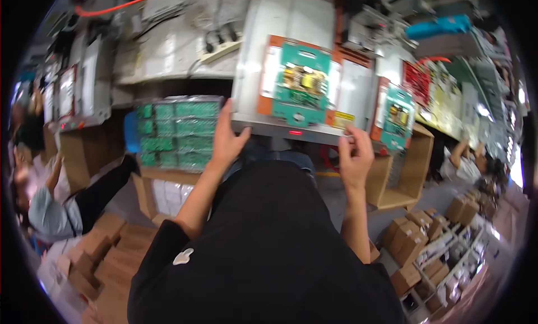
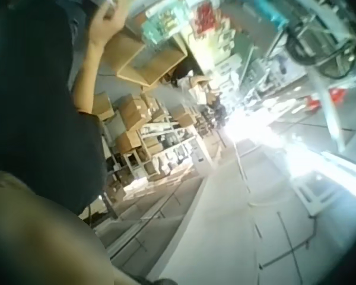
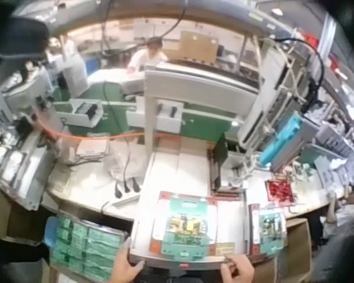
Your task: Assemble electronic components and circuit boards into housings and test them on an assembly line.
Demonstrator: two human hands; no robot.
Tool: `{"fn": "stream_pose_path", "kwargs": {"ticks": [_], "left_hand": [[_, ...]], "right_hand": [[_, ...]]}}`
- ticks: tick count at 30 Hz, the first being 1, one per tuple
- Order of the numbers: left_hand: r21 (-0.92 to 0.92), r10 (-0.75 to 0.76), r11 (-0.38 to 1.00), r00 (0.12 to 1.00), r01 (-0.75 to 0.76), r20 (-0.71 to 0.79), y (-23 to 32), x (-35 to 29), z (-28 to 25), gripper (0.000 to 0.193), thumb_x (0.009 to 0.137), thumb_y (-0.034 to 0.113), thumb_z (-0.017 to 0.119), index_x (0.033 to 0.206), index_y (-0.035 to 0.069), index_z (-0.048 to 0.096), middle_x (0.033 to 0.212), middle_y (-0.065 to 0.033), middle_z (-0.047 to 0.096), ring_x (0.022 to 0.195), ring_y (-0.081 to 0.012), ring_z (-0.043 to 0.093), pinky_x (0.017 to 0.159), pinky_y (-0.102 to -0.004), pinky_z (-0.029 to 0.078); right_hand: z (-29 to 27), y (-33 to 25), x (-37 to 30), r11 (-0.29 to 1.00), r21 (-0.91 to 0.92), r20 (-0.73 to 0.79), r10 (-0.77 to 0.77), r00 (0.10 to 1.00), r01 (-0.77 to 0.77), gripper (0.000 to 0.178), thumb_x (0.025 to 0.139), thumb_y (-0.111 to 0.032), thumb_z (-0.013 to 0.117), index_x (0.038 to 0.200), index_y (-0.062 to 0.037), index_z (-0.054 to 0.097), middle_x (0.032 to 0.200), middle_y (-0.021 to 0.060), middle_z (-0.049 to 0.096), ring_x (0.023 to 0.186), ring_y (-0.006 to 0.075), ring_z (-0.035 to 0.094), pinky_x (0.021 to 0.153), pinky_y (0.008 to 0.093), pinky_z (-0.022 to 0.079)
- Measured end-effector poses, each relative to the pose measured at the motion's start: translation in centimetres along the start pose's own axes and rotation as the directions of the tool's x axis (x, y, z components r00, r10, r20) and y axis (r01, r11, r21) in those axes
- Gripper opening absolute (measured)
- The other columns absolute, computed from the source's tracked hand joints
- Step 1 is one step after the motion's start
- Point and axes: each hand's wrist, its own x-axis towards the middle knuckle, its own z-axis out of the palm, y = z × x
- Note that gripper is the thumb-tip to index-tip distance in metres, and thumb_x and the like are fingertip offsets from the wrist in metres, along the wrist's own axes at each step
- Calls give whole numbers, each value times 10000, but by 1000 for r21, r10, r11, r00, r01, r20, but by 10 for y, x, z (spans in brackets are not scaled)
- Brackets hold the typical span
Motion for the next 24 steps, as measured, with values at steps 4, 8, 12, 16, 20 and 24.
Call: {"fn": "stream_pose_path", "kwargs": {"ticks": [4, 8, 12, 16, 20, 24], "left_hand": [[-62, -5, 998, 1000, 4, -18, -9, -6, -22, 823, 749, 11, 711, 1470, -31, 317, 1451, -213, 415, 1349, -326, 420, 1134, -380, 314], [-159, -151, 976, 989, 151, 13, -19, -2, -52, 673, 849, 31, 663, 1461, 44, 384, 1447, -119, 446, 1295, -271, 478, 1052, -399, 405], [-184, -78, 982, 983, 47, -163, -14, 9, -63, 544, 885, -21, 598, 1408, 44, 464, 1391, -98, 508, 1248, -227, 507, 985, -349, 447], [-204, -10, 978, 970, -41, -244, 23, 27, -61, 488, 892, -43, 579, 1368, 9, 487, 1355, -102, 523, 1197, -207, 528, 965, -333, 456], [-207, 53, 969, 936, -132, -348, 58, 26, -41, 435, 896, -72, 551, 1326, -23, 509, 1338, -104, 526, 1163, -199, 546, 952, -324, 471], [-238, 35, 961, 917, -140, -397, 86, 13, -9, 406, 905, -79, 543, 1308, -28, 522, 1315, -104, 543, 1154, -195, 554, 946, -322, 478]], "right_hand": [[-5, 0, -4, 997, -57, -36, -61, 997, 59, 206, 877, -13, 654, 1082, -5, 650, 949, 43, 609, 717, 80, 534, 606, 208, 429], [-69, 60, 14, 924, -381, -225, -49, 973, -42, 225, 856, -46, 689, 1076, -5, 656, 952, 95, 634, 694, 135, 566, 615, 263, 466], [-98, 113, 11, 890, -446, -101, 50, 994, -91, 201, 824, -103, 741, 958, -7, 627, 815, 105, 630, 663, 221, 602, 615, 351, 492], [-81, 121, 8, 791, -602, -47, 98, 994, -106, 294, 834, -238, 745, 823, -32, 535, 792, 91, 603, 653, 289, 616, 595, 405, 494], [-68, 89, 5, 892, -445, -8, 82, 997, -77, 317, 814, -295, 759, 855, -49, 563, 804, 92, 589, 714, 307, 608, 646, 430, 488], [-70, 99, 24, 781, -413, 188, -429, 883, 467, 351, 693, -272, 820, 905, -98, 602, 875, 65, 611, 823, 288, 592, 685, 387, 473]]}}
